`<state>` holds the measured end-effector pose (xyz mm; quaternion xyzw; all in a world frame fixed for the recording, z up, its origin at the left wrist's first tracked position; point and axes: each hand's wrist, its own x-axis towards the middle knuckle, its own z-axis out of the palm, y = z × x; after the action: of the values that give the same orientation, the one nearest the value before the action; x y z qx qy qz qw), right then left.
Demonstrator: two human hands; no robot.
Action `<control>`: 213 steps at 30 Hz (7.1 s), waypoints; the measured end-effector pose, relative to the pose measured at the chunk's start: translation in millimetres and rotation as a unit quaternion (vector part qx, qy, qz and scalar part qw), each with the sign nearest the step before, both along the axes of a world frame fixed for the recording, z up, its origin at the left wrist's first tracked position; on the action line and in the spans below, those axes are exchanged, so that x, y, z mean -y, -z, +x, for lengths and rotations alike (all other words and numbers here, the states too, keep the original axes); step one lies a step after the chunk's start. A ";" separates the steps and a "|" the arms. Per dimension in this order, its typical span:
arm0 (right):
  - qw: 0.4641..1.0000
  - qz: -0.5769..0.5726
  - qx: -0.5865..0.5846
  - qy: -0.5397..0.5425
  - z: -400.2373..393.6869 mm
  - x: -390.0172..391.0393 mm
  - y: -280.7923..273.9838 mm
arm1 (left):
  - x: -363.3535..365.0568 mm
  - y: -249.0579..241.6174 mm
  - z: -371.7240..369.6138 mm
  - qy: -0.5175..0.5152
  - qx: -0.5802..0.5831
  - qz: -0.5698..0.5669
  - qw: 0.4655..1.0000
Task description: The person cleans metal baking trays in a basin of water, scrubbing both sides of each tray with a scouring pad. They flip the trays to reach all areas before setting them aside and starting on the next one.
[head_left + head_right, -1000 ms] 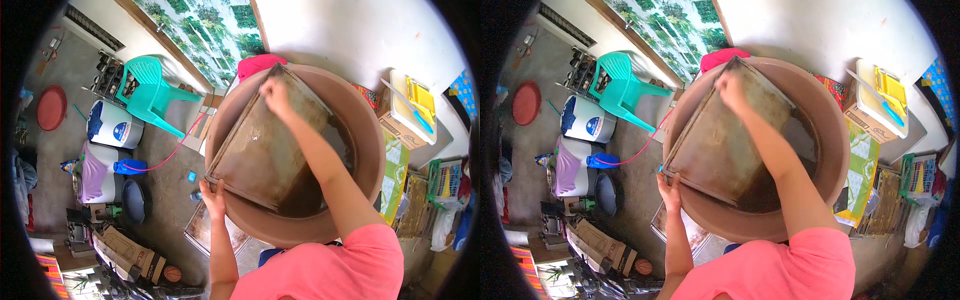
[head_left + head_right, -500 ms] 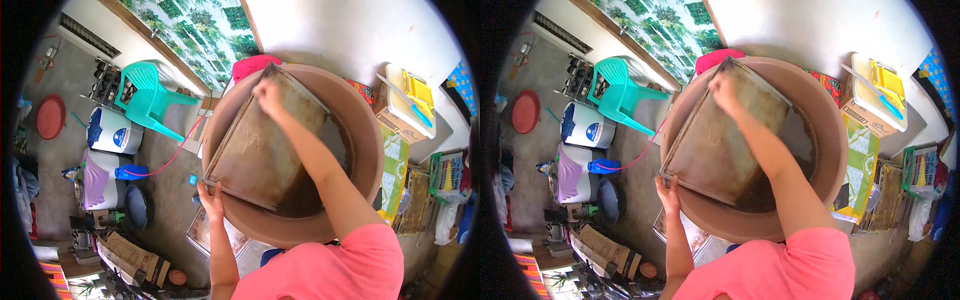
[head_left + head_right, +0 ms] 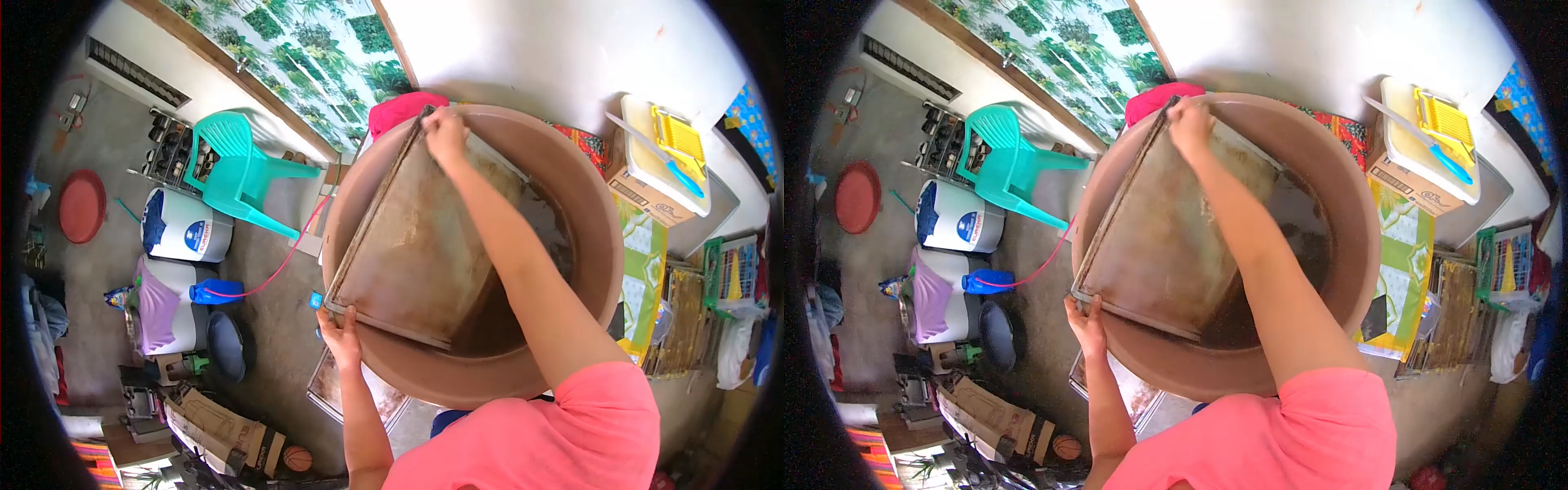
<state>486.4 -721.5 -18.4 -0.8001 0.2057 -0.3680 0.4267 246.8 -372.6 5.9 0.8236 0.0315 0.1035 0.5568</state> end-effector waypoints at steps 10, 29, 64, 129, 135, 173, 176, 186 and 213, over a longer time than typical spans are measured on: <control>0.974 0.132 -0.122 0.138 -102.9 78.1 78.0 | 8.8 -13.7 -0.4 -0.005 0.001 0.003 1.000; 0.950 0.167 -0.144 0.220 -109.9 73.5 100.1 | 1.5 1.6 2.7 0.005 0.008 -0.026 1.000; 0.968 0.114 0.111 -0.196 1.5 -20.8 9.7 | 0.5 -1.5 2.4 -0.028 0.016 0.094 0.995; 0.956 -0.174 0.070 -0.226 -109.2 -120.1 -2.7 | -1.4 1.2 3.8 0.007 0.015 0.017 1.000; 0.981 -0.174 0.023 -0.077 -10.8 -32.0 -31.6 | 0.7 -1.5 2.4 0.011 -0.021 -0.035 0.999; 0.891 -0.409 -0.072 -0.184 -20.3 -23.0 -32.4 | -4.0 4.5 2.5 0.015 -0.044 -0.029 0.998; 0.932 -0.339 0.010 -0.127 -6.4 -3.5 -24.0 | -4.8 4.4 3.5 0.001 -0.047 0.009 0.999; 0.851 -0.294 0.108 -0.421 -149.4 -217.5 -27.8 | -8.3 13.2 5.9 -0.002 0.022 0.080 0.997; 0.890 -0.447 0.012 -0.088 4.6 23.1 -15.2 | -9.4 12.0 5.8 -0.001 -0.019 0.052 0.998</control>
<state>491.0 -744.6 -3.2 -0.9166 -0.0563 -0.3917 0.0570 252.6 -363.2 -6.1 0.8529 0.0372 0.0898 0.5129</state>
